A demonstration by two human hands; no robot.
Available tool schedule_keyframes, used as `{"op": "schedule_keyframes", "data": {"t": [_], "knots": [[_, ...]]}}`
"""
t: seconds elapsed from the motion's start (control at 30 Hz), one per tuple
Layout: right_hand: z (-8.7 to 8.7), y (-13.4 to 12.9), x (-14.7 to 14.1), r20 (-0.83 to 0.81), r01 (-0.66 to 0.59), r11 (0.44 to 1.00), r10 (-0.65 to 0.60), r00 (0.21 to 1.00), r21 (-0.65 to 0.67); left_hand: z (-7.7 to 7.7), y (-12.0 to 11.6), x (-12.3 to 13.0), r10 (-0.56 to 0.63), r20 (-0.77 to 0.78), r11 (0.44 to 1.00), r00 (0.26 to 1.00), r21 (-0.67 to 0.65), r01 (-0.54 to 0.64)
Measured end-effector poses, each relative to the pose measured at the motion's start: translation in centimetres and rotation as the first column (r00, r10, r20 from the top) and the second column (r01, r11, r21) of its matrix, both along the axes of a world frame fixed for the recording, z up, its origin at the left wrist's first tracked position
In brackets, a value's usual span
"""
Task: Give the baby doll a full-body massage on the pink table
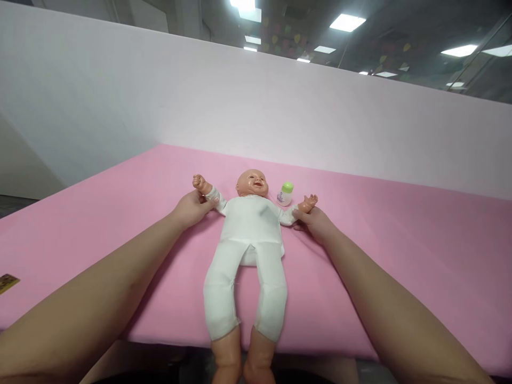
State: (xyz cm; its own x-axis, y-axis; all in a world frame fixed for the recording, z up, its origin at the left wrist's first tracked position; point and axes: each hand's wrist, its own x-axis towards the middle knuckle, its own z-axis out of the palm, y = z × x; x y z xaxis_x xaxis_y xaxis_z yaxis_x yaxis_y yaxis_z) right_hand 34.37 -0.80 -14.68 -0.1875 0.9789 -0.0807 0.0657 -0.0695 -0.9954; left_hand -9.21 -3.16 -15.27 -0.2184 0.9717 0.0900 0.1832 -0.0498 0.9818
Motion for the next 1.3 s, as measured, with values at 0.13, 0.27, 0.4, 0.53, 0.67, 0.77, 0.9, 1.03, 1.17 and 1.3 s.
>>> {"op": "schedule_keyframes", "data": {"t": [0.13, 0.27, 0.4, 0.53, 0.67, 0.77, 0.9, 1.03, 1.17, 1.3], "knots": [[-0.8, 0.8, 0.5, 0.052, 0.13, 0.983, -0.138, 0.989, 0.133, -0.2, 0.2, 0.5, -0.029, -0.004, 0.999, 1.0, -0.015, 0.028], [-0.2, 0.3, 0.8, 0.145, 0.268, 0.904, -0.33, 0.933, 0.333, 0.0, 0.3, 0.3, 0.027, 0.167, 1.0, 0.986, -0.008, -0.026], [1.3, -1.7, -1.1, 0.222, 0.297, 0.803, -0.461, 0.859, 0.517, 1.3, -1.1, 1.3, 0.134, -0.099, 0.989, 0.986, 0.08, -0.126], [2.4, -4.5, -4.8, 0.31, 0.072, 0.744, -0.361, 0.88, 0.664, 3.3, -3.8, 4.1, 0.108, -0.516, 0.974, 0.849, 0.226, 0.013], [3.0, -6.2, -6.6, 0.598, -0.371, 0.619, -0.204, 0.776, 0.692, 4.3, -5.2, 6.1, 0.017, -0.857, 0.857, 0.516, 0.279, 0.434], [3.2, -6.3, -6.3, 0.716, -0.529, 0.558, -0.181, 0.675, 0.64, 4.5, -5.3, 6.3, 0.021, -0.937, 0.855, 0.348, 0.197, 0.48], [3.3, -6.3, -6.1, 0.742, -0.568, 0.533, -0.188, 0.644, 0.628, 5.1, -5.5, 6.0, -0.004, -0.976, 0.854, 0.217, 0.109, 0.508], [3.2, -6.2, -6.3, 0.717, -0.545, 0.534, -0.181, 0.673, 0.646, 5.2, -5.5, 5.9, -0.025, -0.978, 0.842, 0.209, 0.092, 0.532], [3.0, -6.0, -6.0, 0.6, -0.411, 0.622, -0.122, 0.791, 0.667, 4.6, -5.2, 5.4, -0.075, -0.891, 0.852, 0.448, 0.176, 0.493], [3.0, -5.3, -5.5, 0.274, -0.108, 0.812, -0.066, 0.959, 0.573, 3.7, -4.5, 4.6, -0.082, -0.576, 0.95, 0.813, 0.201, 0.238]]}}
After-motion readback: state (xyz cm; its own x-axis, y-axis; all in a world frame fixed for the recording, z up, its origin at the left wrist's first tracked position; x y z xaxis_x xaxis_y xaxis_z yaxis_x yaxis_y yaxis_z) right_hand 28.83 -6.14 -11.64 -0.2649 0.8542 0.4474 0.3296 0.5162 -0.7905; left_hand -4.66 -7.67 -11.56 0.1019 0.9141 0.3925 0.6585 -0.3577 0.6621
